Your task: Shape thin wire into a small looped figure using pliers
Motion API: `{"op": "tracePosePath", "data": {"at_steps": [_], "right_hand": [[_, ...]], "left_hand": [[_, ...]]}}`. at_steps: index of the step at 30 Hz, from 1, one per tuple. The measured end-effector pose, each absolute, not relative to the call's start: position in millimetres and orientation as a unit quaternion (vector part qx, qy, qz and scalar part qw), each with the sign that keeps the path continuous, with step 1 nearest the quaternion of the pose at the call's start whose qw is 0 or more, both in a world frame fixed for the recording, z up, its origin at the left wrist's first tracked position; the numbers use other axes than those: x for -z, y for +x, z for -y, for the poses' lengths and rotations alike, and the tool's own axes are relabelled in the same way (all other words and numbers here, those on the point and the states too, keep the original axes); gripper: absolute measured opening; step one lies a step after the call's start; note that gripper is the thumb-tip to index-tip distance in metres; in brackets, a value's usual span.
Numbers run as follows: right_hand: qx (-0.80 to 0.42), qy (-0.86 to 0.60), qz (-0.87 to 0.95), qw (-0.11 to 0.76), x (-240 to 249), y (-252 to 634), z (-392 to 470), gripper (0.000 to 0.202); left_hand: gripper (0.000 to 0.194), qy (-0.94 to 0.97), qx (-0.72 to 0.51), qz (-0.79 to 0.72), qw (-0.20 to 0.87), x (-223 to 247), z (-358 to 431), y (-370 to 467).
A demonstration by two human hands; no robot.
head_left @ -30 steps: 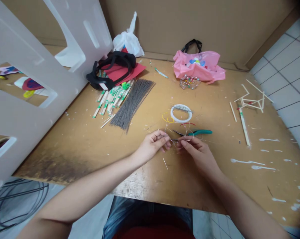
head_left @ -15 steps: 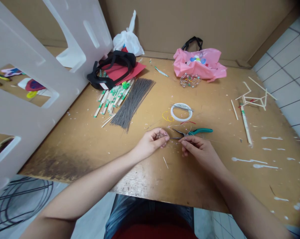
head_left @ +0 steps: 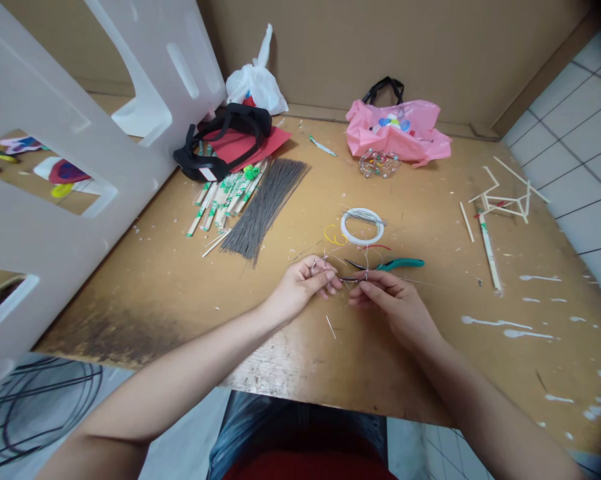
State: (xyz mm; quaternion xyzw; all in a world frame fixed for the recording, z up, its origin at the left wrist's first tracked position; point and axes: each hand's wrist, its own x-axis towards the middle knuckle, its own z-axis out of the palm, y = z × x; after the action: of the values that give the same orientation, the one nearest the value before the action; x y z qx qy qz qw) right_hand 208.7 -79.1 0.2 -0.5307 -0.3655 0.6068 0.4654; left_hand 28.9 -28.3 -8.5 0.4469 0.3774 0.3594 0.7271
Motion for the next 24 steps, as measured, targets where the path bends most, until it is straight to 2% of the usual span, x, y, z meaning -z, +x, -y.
{"op": "tracePosePath", "data": {"at_steps": [12, 24], "right_hand": [[-0.51, -0.584, 0.427, 0.466, -6.5, 208.3, 80.1, 0.025], [-0.452, -0.602, 0.481, 0.449, -6.1, 211.6, 81.3, 0.023]], "left_hand": [[0.033, 0.463, -0.32, -0.357, 0.746, 11.1, 28.4, 31.3], [0.025, 0.487, -0.343, -0.437, 0.674, 5.6, 25.0, 27.1]]}}
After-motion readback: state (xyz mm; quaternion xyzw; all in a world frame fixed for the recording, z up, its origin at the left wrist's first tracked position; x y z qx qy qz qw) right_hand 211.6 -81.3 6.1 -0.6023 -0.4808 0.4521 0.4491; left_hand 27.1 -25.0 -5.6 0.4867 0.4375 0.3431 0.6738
